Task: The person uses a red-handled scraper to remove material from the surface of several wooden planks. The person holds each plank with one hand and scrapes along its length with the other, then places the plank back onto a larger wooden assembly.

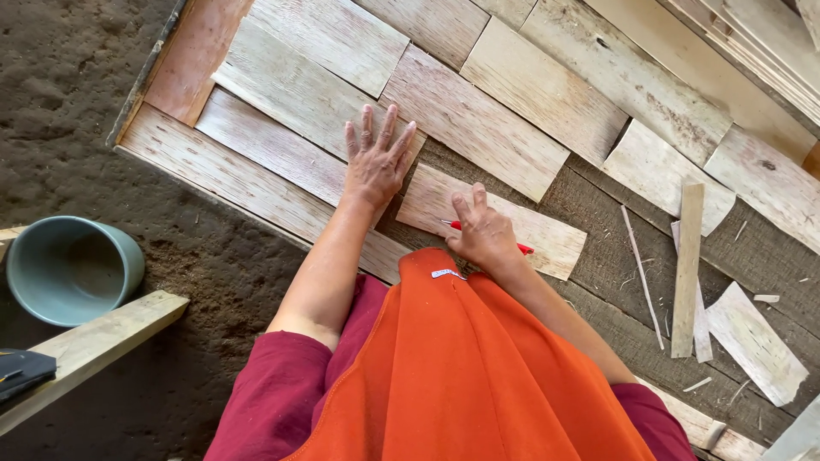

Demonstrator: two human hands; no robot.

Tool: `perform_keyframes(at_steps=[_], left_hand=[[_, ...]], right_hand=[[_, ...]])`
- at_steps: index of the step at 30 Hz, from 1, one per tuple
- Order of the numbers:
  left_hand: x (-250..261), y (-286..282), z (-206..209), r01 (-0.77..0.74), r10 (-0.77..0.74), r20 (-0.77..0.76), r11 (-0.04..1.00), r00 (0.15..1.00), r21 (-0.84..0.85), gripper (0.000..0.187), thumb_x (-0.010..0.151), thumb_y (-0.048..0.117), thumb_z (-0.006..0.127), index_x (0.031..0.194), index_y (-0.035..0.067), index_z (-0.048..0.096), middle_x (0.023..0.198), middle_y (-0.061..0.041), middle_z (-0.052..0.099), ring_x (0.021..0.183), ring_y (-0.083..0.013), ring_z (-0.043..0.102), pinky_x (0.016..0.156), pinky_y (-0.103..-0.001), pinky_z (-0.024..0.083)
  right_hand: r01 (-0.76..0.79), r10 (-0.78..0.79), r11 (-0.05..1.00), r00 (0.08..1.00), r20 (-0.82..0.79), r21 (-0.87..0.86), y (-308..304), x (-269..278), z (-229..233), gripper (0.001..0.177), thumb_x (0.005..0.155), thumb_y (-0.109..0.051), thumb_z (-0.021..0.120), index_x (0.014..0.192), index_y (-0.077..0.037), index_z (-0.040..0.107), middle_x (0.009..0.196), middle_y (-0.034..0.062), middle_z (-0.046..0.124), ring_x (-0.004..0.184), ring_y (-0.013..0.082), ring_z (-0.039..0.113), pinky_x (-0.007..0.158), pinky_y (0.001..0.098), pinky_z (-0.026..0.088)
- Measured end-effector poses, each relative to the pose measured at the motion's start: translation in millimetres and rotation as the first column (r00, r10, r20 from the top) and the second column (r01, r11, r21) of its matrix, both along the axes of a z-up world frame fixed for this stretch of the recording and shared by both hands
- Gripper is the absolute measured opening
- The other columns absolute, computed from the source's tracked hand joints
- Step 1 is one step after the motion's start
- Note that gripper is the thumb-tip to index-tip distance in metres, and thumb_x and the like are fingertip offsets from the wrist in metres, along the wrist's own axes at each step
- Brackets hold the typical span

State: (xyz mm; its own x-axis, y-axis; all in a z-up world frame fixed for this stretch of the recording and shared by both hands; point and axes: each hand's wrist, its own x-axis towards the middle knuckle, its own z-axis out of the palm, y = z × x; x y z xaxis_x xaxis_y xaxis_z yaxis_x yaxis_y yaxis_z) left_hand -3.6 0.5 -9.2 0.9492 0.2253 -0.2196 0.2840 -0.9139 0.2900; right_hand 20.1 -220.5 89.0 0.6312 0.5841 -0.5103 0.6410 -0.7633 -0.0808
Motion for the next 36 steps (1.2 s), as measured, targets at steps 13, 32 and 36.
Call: perform_keyframes(at_steps=[13, 32, 36], left_hand=[[1, 2, -3, 0.004, -0.004, -0.033, 1.000, 0.999, 0.006, 0.053, 0.109, 0.049, 0.026, 0.162, 0.044, 0.025, 0.171, 0.006, -0.006, 0.153, -0.0339, -0.017, 0.121, -0.059, -0.011], [-24, -4, 27, -0.028, 0.028, -0.001, 0.993, 1.000, -0.112, 0.055, 0.110, 0.033, 0.034, 0.163, 0.040, 0.020, 0.172, 0.004, -0.005, 0.153, -0.0315, -0.018, 0.121, -0.057, -0.014], [-56, -8, 33, -0.073, 0.077, 0.010, 0.977, 0.997, -0.201, 0.055, 0.108, 0.026, 0.038, 0.161, 0.035, 0.028, 0.172, 0.003, 0.003, 0.153, -0.0302, -0.018, 0.121, -0.056, -0.014]], right_hand=[[0.083, -0.083, 0.994, 0.997, 0.001, 0.076, 3, -42, -10, 0.077, 0.076, -0.048, 0.072, 0.140, -0.011, 0.048, 0.136, 0.0273, 0.041, 0.081, 0.0474, 0.073, 0.069, 0.0592, 0.061], [0.066, -0.064, 0.993, 0.998, -0.022, 0.094, 6, -44, -18, 0.085, 0.076, -0.038, 0.079, 0.147, -0.010, 0.042, 0.142, 0.0256, 0.038, 0.091, 0.0476, 0.072, 0.072, 0.0613, 0.061], [0.063, -0.060, 0.994, 0.997, -0.040, 0.093, 10, -42, -18, 0.085, 0.079, -0.039, 0.077, 0.150, -0.010, 0.039, 0.146, 0.0236, 0.036, 0.094, 0.0466, 0.071, 0.075, 0.0610, 0.062]])
